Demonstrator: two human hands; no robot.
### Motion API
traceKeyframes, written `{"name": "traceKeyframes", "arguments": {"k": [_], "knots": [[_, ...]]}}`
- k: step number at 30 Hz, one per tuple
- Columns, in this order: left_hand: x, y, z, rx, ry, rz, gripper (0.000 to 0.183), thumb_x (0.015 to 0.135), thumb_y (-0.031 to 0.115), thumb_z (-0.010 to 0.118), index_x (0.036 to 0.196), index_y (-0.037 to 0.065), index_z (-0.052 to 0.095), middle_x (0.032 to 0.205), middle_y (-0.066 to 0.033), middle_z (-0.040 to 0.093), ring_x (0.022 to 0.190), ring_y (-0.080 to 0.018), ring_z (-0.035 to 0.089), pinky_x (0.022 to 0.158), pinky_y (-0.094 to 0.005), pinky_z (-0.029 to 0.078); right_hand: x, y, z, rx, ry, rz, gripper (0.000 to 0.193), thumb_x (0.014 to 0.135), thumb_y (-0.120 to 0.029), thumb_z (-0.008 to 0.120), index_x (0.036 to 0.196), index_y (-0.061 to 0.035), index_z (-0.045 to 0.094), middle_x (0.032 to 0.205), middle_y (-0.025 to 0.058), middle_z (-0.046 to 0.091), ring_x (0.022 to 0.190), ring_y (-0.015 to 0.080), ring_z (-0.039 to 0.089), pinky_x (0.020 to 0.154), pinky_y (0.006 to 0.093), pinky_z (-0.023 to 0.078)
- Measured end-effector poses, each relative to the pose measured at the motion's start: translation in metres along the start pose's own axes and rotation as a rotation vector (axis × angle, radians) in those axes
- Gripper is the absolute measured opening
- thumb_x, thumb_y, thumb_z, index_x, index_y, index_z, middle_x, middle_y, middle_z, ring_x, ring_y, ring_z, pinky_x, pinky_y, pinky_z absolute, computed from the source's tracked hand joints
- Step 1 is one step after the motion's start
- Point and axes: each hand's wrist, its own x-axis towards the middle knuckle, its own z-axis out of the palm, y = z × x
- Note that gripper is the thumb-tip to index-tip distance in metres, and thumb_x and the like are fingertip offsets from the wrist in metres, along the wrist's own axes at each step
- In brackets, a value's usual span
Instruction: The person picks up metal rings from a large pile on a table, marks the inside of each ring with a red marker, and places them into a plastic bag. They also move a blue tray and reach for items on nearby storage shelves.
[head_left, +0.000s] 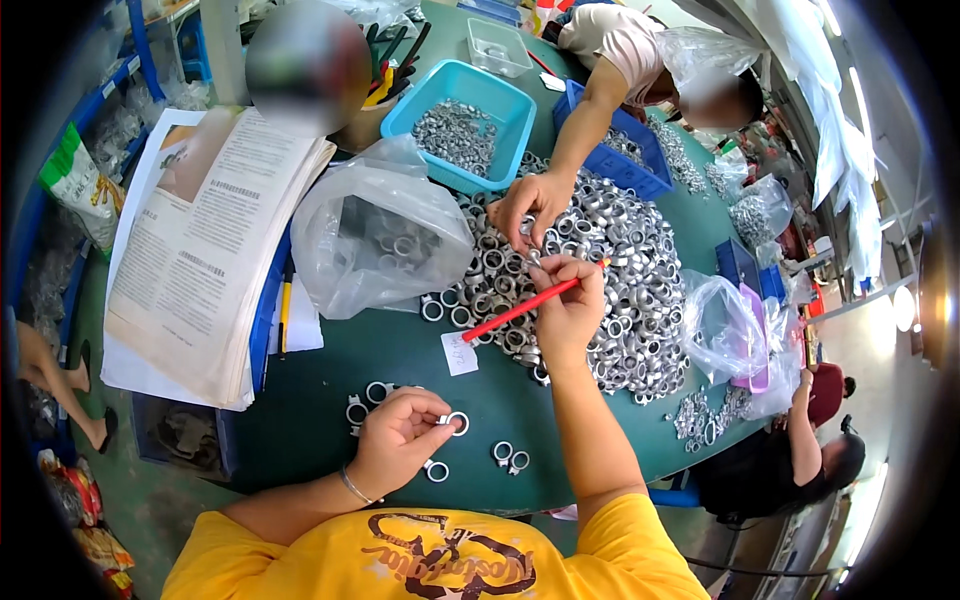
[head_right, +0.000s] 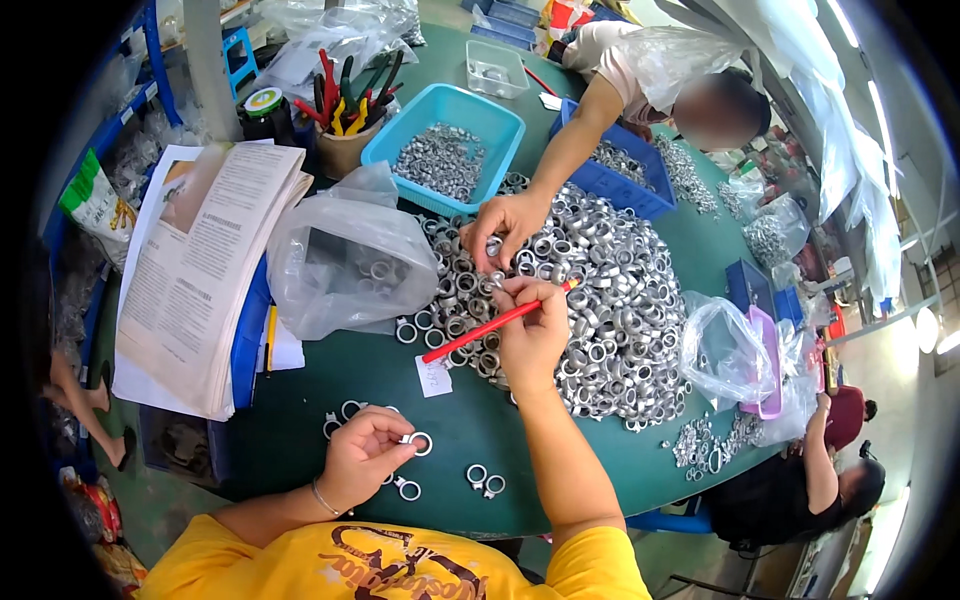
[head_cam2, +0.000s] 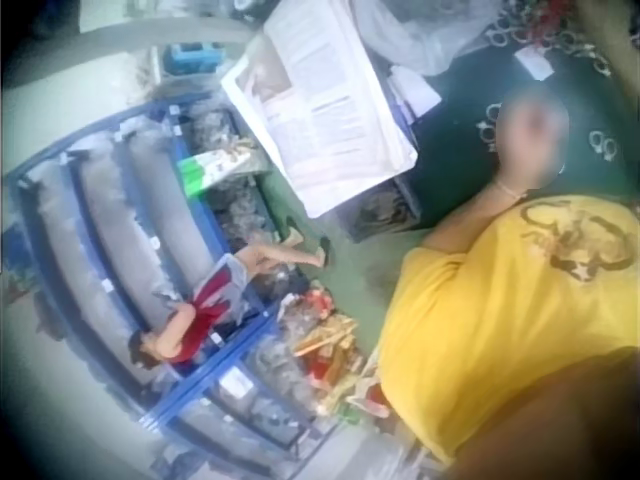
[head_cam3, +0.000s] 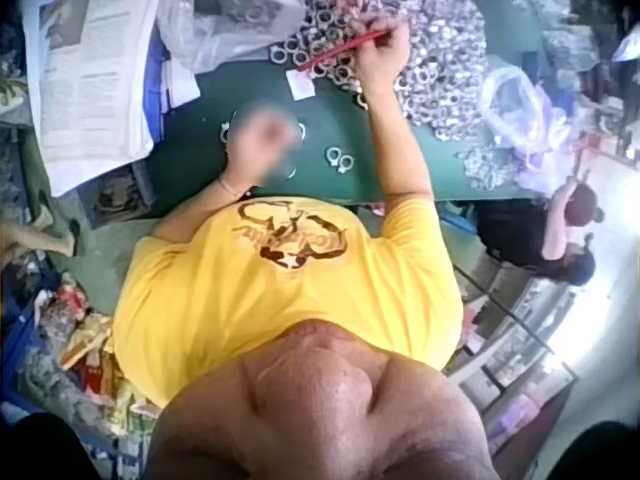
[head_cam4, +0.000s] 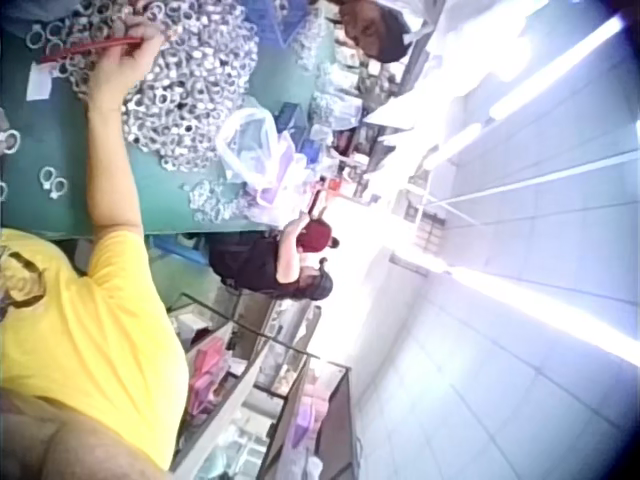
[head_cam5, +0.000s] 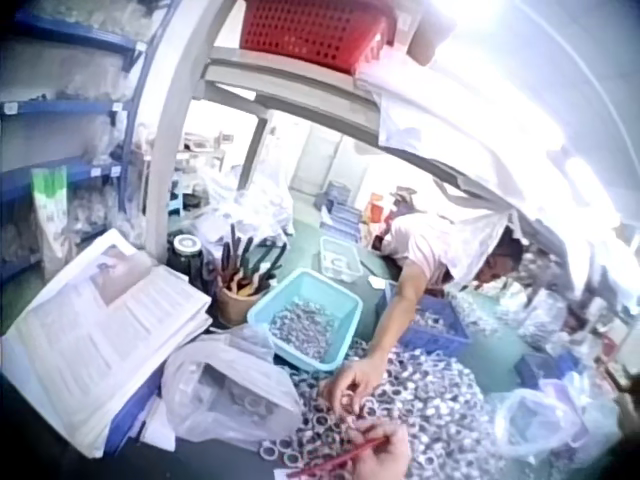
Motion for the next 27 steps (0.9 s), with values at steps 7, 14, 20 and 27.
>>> {"name": "traceKeyframes", "arguments": {"k": [7,14,20,27], "knots": [[0.000,-0.004,-0.002,0.014,-0.029,0.019,0.018,0.075,-0.014,0.055,0.090,-0.004,0.050,0.097,-0.0092,0.048,0.088,-0.0168,0.058,0.080,-0.0263,0.049,-0.024,-0.031,-0.011,0.098,-0.014,-0.018,0.031,0.069,0.018,0.059,0.078,-0.0049,0.039,0.085,0.0117,0.057,0.077,0.0128,0.055,0.066,0.0227,0.047],[0.000,-0.005,-0.003,0.031,-0.049,0.025,0.020,0.076,-0.015,0.054,0.092,-0.005,0.049,0.097,-0.0095,0.047,0.088,-0.0180,0.058,0.081,-0.0277,0.049,-0.035,-0.050,-0.014,0.148,-0.042,-0.038,0.030,0.070,0.017,0.060,0.079,-0.0044,0.040,0.085,0.0130,0.056,0.071,0.0122,0.055,0.062,0.0222,0.047],[0.001,0.001,-0.001,0.029,-0.052,0.018,0.019,0.076,-0.014,0.054,0.093,-0.005,0.051,0.098,-0.0094,0.046,0.089,-0.0169,0.056,0.081,-0.0278,0.049,-0.041,-0.052,-0.016,0.123,-0.066,-0.101,0.029,0.070,0.016,0.060,0.078,-0.0041,0.040,0.085,0.0141,0.058,0.070,0.0121,0.055,0.059,0.0217,0.047],[0.001,0.000,0.001,0.028,-0.009,0.052,0.015,0.076,-0.011,0.057,0.088,-0.004,0.052,0.095,-0.0078,0.049,0.083,-0.0146,0.059,0.073,-0.0220,0.051,-0.044,-0.049,-0.018,0.086,-0.057,-0.134,0.030,0.069,0.016,0.062,0.077,-0.0045,0.041,0.084,0.0146,0.059,0.069,0.0113,0.055,0.058,0.0210,0.046]]}}
